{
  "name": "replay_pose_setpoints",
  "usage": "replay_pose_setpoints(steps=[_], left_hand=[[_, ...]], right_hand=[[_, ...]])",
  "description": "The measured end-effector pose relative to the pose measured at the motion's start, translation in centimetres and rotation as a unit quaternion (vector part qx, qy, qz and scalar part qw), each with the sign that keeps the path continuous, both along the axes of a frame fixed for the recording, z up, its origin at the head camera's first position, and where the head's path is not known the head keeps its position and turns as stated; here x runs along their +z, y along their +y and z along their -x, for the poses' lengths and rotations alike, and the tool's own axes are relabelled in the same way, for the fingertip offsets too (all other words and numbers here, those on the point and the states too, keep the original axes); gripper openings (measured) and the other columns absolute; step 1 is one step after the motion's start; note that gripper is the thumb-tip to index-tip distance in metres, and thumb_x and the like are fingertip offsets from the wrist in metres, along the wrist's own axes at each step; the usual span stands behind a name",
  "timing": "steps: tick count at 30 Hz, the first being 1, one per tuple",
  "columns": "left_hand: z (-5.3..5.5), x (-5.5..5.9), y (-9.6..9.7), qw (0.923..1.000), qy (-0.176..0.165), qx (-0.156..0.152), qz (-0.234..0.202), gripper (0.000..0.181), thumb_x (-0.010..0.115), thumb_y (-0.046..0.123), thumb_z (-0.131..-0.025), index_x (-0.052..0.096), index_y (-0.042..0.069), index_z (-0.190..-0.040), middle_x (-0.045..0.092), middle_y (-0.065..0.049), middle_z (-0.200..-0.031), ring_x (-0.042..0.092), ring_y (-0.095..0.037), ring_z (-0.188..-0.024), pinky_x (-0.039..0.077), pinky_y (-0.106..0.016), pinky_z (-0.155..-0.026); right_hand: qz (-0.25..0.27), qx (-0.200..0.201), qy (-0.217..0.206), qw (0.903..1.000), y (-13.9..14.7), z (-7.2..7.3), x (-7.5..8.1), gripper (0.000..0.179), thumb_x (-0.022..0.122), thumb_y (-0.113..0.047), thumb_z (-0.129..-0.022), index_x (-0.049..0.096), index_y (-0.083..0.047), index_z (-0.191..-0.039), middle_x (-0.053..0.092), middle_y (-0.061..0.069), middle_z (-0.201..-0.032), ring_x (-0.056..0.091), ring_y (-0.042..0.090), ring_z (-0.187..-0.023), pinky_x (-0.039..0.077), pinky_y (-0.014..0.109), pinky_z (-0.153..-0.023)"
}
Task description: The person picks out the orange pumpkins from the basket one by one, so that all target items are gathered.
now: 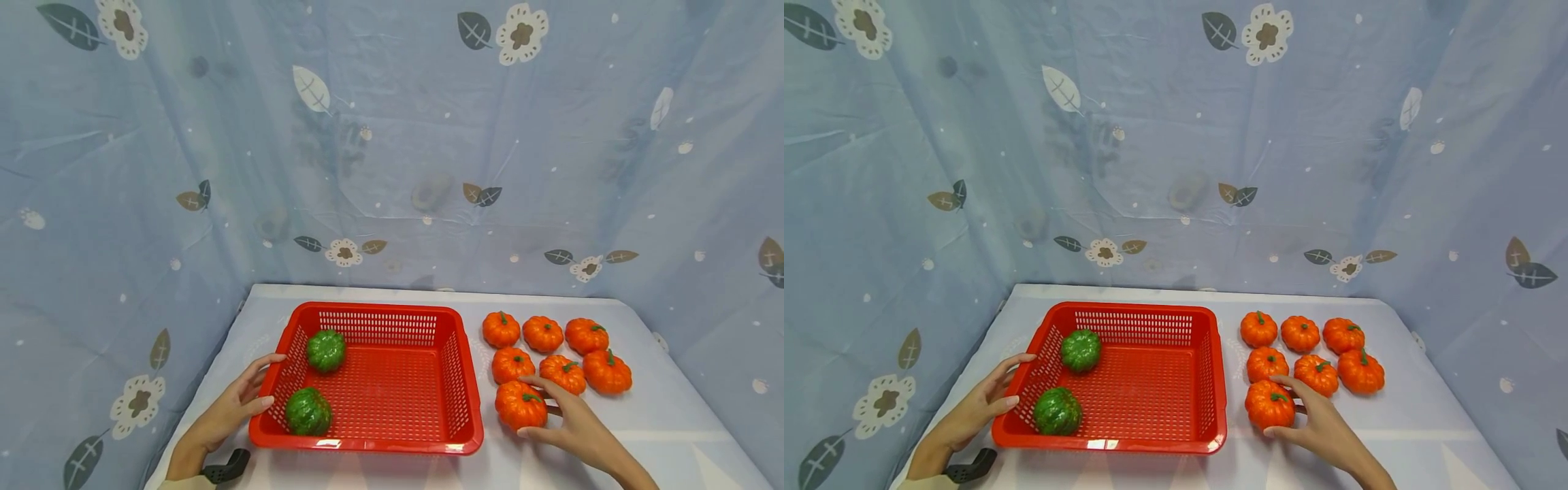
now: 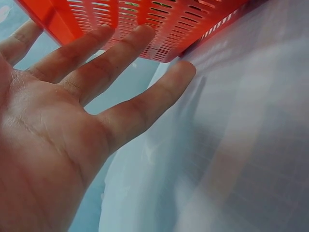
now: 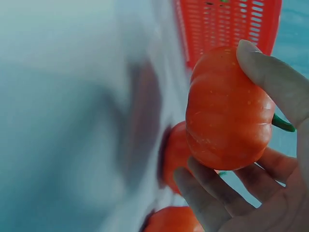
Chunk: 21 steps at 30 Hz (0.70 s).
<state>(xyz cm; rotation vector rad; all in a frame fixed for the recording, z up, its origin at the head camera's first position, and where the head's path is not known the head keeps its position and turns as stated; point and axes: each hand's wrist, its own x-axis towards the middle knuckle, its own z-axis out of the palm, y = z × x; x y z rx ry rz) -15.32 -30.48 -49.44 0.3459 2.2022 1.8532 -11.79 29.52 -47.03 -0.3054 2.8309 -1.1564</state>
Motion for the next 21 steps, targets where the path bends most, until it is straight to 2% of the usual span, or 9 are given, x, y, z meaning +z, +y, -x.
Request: replay_pose_setpoints(steps=[7,12,17,21], left_hand=[[0.1,0.1,0.0,1.0,0.001,0.002,0.004,0.064,0.061,0.013,-0.099,0.033,0.016,-0.157,0.033,-0.031,-0.157,0.043,-0.051,-0.136,0.059,-0.045,-0.091],[0.1,-0.1,-0.1,1.0,0.001,0.002,0.006,0.064,0.061,0.013,-0.099,0.033,0.016,-0.157,0.032,-0.03,-0.157,0.044,-0.05,-0.136,0.059,-0.044,-0.091],[0.1,-0.4,-0.3,1.0,0.008,-0.001,0.004,0.064,0.06,0.012,-0.1,0.033,0.016,-0.157,0.033,-0.031,-0.156,0.052,-0.037,-0.133,0.059,-0.044,-0.09],[0.1,-0.3,-0.3,0.9999,0.012,-0.003,-0.002,0.064,0.059,0.01,-0.1,0.032,0.017,-0.157,0.034,-0.032,-0.155,0.056,-0.028,-0.129,0.059,-0.043,-0.091]], right_hand=[[-0.023,-0.006,0.013,0.9996,0.9,-0.7,-1.1,0.084,0.089,-0.05,-0.074,0.056,-0.013,-0.142,0.059,0.013,-0.14,0.06,0.037,-0.122,0.06,0.041,-0.087],[-0.045,-0.03,-0.015,0.9985,0.9,-1.1,-1.9,0.089,0.091,-0.049,-0.073,0.054,-0.011,-0.145,0.06,0.016,-0.14,0.063,0.033,-0.114,0.059,0.047,-0.088],[-0.05,-0.049,-0.04,0.9968,0.8,-1.0,-2.4,0.093,0.091,-0.048,-0.072,0.051,-0.011,-0.147,0.058,0.02,-0.141,0.061,0.031,-0.111,0.056,0.055,-0.091],[-0.052,-0.049,-0.011,0.9974,0.9,-0.9,-2.6,0.093,0.09,-0.051,-0.072,0.05,-0.015,-0.147,0.056,0.016,-0.144,0.059,0.031,-0.116,0.054,0.054,-0.094]])
